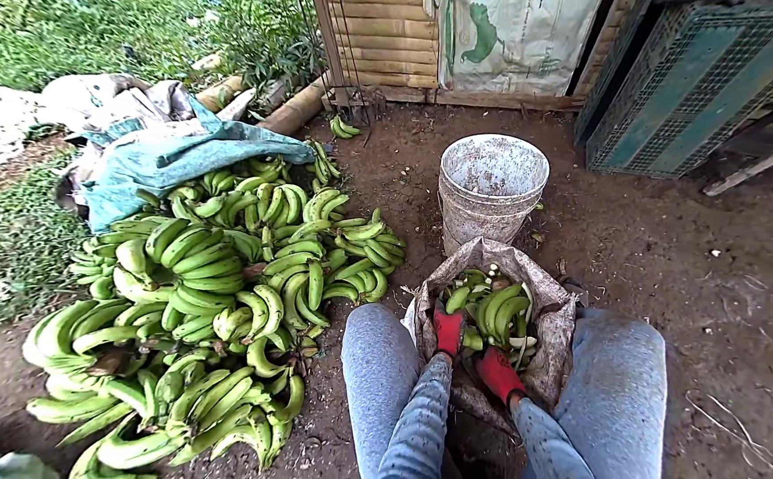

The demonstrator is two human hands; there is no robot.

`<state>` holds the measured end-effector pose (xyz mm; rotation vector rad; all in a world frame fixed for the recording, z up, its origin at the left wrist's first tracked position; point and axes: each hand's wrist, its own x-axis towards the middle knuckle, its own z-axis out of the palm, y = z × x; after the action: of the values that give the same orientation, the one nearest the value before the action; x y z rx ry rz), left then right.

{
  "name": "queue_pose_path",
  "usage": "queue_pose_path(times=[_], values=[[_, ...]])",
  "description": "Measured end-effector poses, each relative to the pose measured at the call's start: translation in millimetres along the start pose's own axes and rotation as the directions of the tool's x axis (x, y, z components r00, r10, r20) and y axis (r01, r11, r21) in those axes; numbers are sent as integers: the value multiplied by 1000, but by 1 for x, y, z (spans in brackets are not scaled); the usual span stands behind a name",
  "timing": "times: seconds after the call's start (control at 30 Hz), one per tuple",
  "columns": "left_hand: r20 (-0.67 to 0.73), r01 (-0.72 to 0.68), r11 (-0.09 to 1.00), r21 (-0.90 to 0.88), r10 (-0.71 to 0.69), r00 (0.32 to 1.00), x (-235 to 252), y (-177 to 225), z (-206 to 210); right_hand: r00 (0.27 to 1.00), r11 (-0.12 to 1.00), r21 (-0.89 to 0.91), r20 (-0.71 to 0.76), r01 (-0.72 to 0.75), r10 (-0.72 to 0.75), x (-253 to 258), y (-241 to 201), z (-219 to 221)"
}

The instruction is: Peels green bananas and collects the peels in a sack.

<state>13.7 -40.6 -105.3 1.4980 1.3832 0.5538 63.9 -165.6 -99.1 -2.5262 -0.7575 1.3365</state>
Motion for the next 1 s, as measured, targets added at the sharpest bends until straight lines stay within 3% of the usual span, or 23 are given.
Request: queue_pose_path(times=[0.07,0.13,0.23,0.3,0.4,0.43,0.5,0.57,0.6,0.63,0.7,0.77,0.87,0.93,1.0], values=[[-67,-84,987,135,94,993,0,6,-13,998,998,-29,-11,-55,55,8,8,0],[-23,-117,965,233,126,992,5,18,-28,998,997,-46,35,-55,57,1,5,-12],[76,-99,937,334,78,994,18,20,-43,982,984,-131,164,118,-96,-27,-8,-33],[23,-73,978,195,70,997,15,27,-46,934,948,-146,268,282,-236,-46,-14,-31],[55,-113,964,-240,130,990,6,46,-55,842,901,-46,380,431,-384,-57,-14,-17],[114,-105,915,-390,161,980,6,60,-62,858,898,-41,317,438,-404,-56,-16,-30],[211,-52,822,-567,205,956,2,89,-82,882,883,4,50,469,-469,-61,-21,-76],[256,-57,792,-608,263,930,-6,114,-98,789,803,87,-270,590,-551,-69,-30,-122],[265,-87,791,-605,303,915,-7,122,-102,717,734,110,-354,670,-601,-73,-35,-138],[266,-124,792,-598,341,902,-8,129,-103,646,663,103,-376,742,-665,-75,-39,-147],[262,-146,782,-606,370,891,-10,133,-99,547,566,9,-275,824,-791,-79,-48,-150],[269,-142,780,-609,372,889,-11,125,-92,561,587,-149,-184,796,-807,-75,-54,-146],[268,-106,788,-606,328,906,-20,96,-72,654,730,-271,-327,627,-682,-40,-56,-148],[241,-119,859,-498,268,933,-26,76,-63,677,831,-184,-501,525,-539,-17,-56,-154],[231,-137,904,-404,246,941,-24,66,-61,669,860,-26,-617,509,-414,-7,-52,-168]])
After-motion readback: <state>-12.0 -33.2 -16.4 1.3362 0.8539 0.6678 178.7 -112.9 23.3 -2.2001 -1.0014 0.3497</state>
